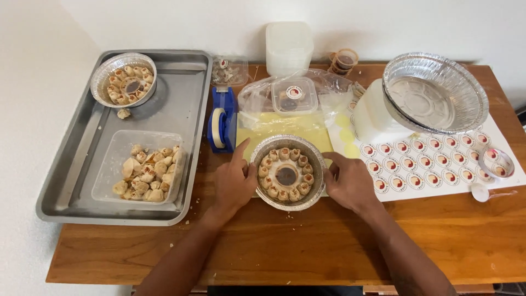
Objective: The person places small rolled food items into a circular arrangement inside a round aluminum foil container. They then move the filled container to a metal tray and begin preparing another empty foil container by pressing its center.
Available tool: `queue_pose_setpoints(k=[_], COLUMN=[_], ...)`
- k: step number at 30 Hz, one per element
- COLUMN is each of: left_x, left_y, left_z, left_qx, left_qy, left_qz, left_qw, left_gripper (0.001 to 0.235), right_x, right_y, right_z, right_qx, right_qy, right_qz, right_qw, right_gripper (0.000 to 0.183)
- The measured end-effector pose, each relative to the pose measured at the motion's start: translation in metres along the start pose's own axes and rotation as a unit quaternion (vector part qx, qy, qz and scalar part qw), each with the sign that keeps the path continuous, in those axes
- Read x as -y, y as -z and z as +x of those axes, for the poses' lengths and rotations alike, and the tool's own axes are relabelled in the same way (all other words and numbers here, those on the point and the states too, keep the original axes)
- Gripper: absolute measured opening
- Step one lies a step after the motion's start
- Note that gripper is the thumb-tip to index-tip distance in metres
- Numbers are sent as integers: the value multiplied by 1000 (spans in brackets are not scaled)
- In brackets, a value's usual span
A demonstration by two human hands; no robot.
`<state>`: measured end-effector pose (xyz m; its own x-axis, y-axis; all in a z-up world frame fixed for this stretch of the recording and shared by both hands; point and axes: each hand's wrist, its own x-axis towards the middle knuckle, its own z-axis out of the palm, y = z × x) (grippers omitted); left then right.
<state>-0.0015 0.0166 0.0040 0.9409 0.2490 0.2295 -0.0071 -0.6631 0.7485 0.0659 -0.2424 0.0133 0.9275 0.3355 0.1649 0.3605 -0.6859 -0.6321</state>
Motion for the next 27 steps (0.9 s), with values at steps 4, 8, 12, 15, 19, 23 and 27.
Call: queue_pose_setpoints(k=[4,8,12,15,19,23,27], left_x=[1,2,5,2,5,4,-11], left_y=[-4,-3,-1,1,1,-5,-4], left_z=[-7,-1,-2,-3,0,-3,-4], left_qx=[1,13,46,17,28,41,41], left_qy=[-3,21,15,10,-16,-32,23], left_qz=[-23,64,48,87,66,110,169], left_qw=[1000,998,998,996,997,993,984], left_gripper=[66,58,62,56,55,62,60], right_x=[6,-13,-6,3,-23,-12,-20], right_y=[-6,-7,-13,-9,-14,-15,-16], right_z=[-2,-1,-3,-1,-2,1,2], right_qx=[-23,-40,-69,-101,-56,-90,-101], right_qy=[-7,16,30,39,28,45,46], right_qz=[12,-19,0,-12,5,0,37], right_qw=[1000,999,997,994,998,995,993], right_gripper=[39,36,38,40,38,41,47])
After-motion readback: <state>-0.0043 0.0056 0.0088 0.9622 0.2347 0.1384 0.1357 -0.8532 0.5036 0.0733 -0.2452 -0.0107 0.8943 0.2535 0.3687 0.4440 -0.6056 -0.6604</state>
